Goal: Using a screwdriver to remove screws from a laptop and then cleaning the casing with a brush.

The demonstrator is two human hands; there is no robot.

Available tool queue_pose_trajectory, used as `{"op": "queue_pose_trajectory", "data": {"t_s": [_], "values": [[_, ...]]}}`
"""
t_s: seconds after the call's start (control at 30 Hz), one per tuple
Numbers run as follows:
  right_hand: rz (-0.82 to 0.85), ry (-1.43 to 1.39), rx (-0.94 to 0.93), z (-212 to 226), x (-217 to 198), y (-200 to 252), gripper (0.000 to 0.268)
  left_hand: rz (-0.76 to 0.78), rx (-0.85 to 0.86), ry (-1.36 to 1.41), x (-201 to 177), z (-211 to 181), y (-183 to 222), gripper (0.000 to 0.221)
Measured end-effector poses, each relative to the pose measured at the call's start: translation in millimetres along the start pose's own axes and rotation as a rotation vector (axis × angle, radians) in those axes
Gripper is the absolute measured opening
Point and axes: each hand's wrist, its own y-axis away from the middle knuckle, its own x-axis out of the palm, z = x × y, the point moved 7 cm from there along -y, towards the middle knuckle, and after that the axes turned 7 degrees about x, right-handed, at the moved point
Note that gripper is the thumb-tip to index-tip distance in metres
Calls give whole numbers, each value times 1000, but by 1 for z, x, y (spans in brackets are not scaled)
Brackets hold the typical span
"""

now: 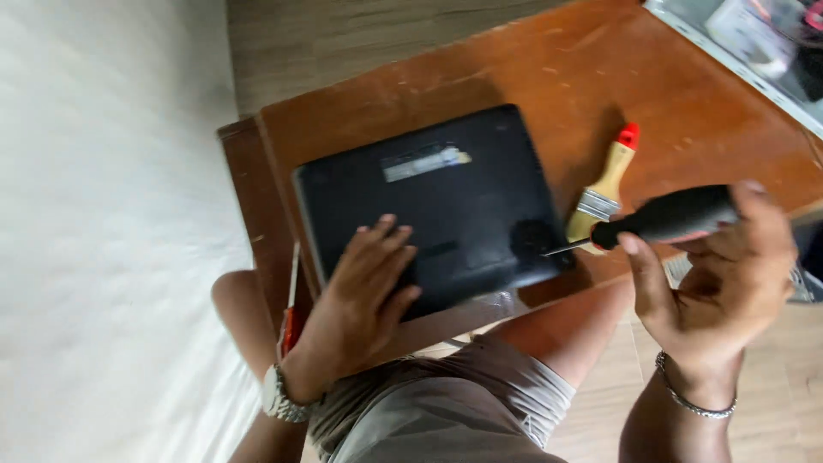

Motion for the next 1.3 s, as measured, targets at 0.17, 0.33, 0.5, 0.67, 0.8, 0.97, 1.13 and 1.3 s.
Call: {"op": "queue_pose_trajectory", "data": {"t_s": [0.17,0.33,0.5,0.67,0.8,0.97,1.13,1.3], "values": [[239,-358,-80,82,108,-48,78,-273,-188,-126,-58,48,55,42],[549,-609,-156,145,205,-56,80,-329,-222,-138,-48,75,80,45],[601,-518,-207,172,235,-67,76,-247,-265,-81,-41,72,73,40],[682,-427,-277,185,232,-71,77,-314,-247,30,-49,71,66,42],[586,-246,-381,184,210,-76,89,-537,-192,313,-94,61,37,61],[512,-131,-454,201,207,-87,70,-678,-78,250,-113,57,12,49],[519,-74,-257,227,221,-109,40,-376,-173,321,-103,79,13,38],[521,-371,-399,221,235,-98,56,-534,-461,760,-105,71,22,56]]}}
